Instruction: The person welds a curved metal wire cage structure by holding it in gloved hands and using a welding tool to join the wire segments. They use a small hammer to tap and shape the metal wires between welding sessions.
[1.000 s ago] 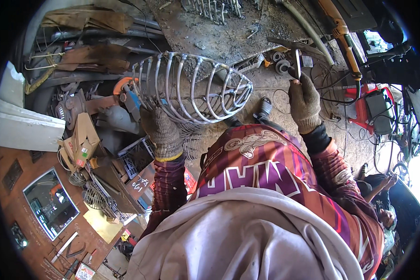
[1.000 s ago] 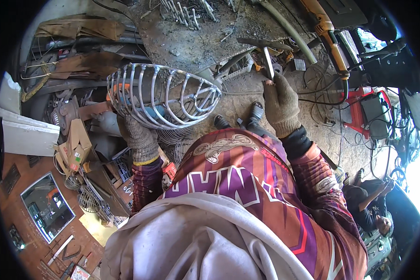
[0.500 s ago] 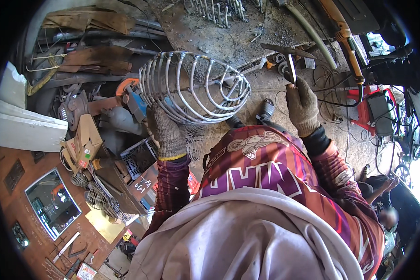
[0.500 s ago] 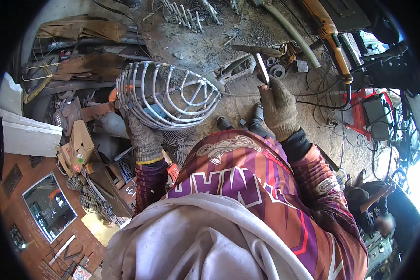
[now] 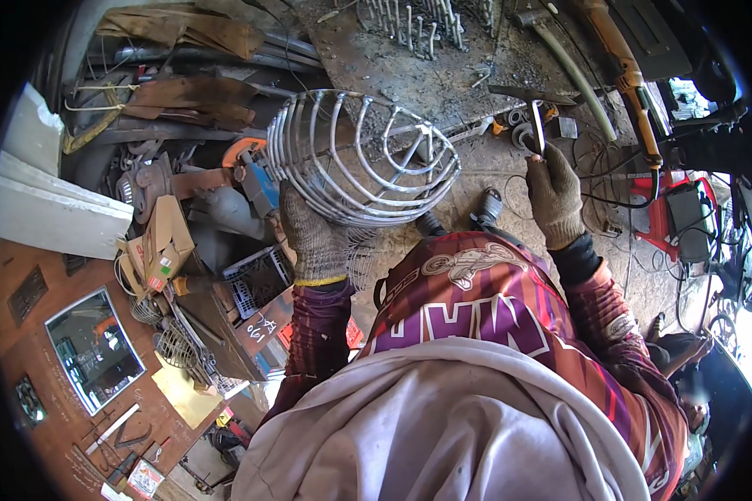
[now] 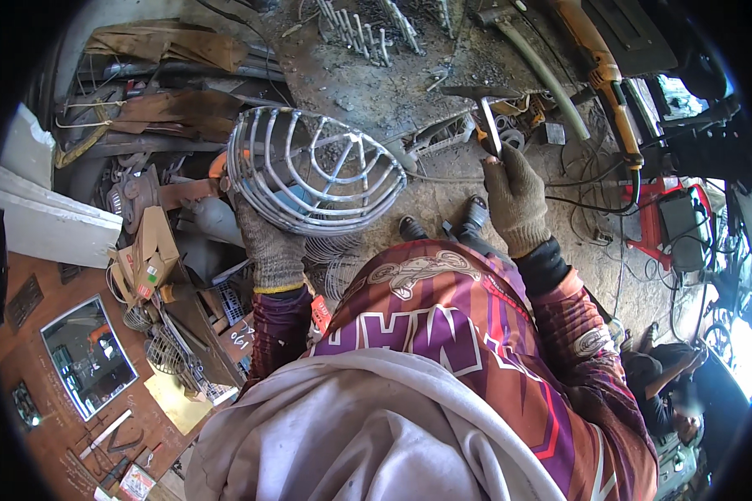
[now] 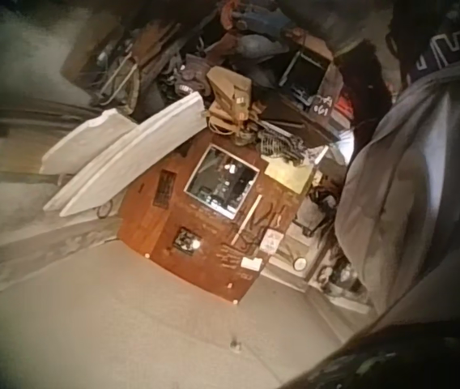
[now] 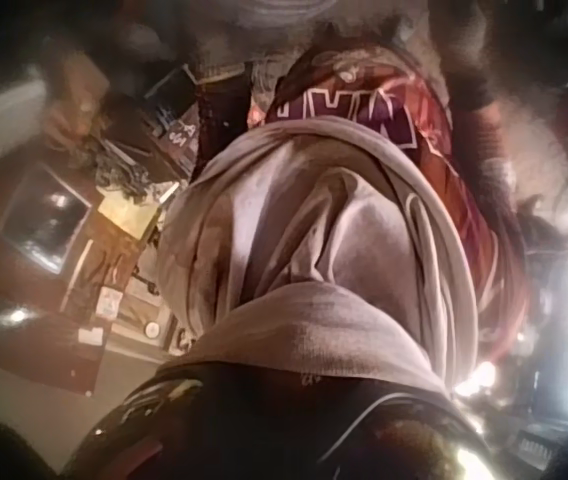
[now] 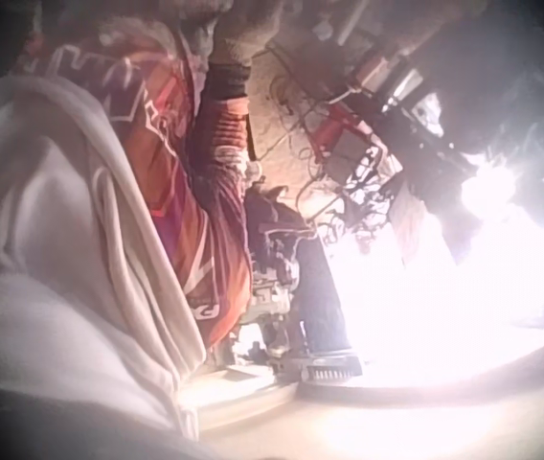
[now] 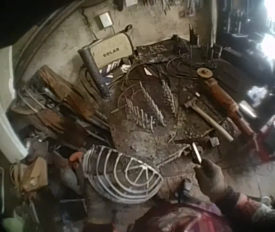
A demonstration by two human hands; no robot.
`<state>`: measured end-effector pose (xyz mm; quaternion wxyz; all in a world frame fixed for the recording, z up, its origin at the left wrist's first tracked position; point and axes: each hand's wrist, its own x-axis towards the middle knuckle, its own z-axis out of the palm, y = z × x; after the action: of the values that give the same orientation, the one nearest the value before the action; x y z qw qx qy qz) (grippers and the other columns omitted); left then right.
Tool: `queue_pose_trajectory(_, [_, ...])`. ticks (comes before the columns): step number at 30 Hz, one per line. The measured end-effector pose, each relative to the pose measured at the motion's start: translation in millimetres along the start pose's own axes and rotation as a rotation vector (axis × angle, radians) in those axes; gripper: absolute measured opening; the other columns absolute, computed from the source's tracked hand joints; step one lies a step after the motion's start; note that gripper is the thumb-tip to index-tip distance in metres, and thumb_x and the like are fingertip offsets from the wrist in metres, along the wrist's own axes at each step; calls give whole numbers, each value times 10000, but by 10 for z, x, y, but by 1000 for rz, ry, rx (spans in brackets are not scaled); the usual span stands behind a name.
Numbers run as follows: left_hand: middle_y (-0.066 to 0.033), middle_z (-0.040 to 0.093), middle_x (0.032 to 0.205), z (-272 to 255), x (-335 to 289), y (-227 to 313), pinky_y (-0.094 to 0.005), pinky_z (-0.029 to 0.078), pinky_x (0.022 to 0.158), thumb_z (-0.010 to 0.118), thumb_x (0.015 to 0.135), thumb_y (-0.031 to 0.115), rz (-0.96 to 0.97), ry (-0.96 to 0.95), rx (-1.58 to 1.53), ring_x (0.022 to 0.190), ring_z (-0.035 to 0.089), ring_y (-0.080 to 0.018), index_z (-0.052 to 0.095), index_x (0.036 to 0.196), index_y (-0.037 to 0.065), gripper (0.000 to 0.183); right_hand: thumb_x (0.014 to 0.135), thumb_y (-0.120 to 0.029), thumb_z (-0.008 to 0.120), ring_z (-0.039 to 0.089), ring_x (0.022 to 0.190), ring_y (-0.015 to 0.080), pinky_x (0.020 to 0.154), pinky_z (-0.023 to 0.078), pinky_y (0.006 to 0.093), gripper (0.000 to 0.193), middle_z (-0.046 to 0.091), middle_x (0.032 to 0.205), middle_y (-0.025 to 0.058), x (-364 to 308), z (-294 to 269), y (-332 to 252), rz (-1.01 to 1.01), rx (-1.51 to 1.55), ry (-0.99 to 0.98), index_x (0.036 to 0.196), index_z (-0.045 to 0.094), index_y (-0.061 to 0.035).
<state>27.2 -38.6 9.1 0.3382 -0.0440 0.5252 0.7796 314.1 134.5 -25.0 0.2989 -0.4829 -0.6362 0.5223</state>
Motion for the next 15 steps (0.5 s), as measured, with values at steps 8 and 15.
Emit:
queue_pose_trajectory(8, [-85, 644, 1223, -21, -139, 116, -409, 568, 895, 625, 958, 343, 150, -39, 21, 1064, 656, -247, 588, 1279, 73, 421, 1018, -226, 577, 473, 634, 56, 557, 389, 249, 236, 545, 724, -29, -20, 10, -46, 125, 67, -30, 1111, 631, -16])
queue_pose_trajectory(15, [-120, 651, 1241, -60, -130, 428, -403, 539, 932, 634, 964, 313, 302, -59, 268, 1114, 642, -256, 590, 1311, 48, 439, 1008, -225, 596, 450, 618, 45, 542, 376, 244, 211, 525, 711, -42, 71, -4, 81, 130, 96, -24, 1077, 633, -29])
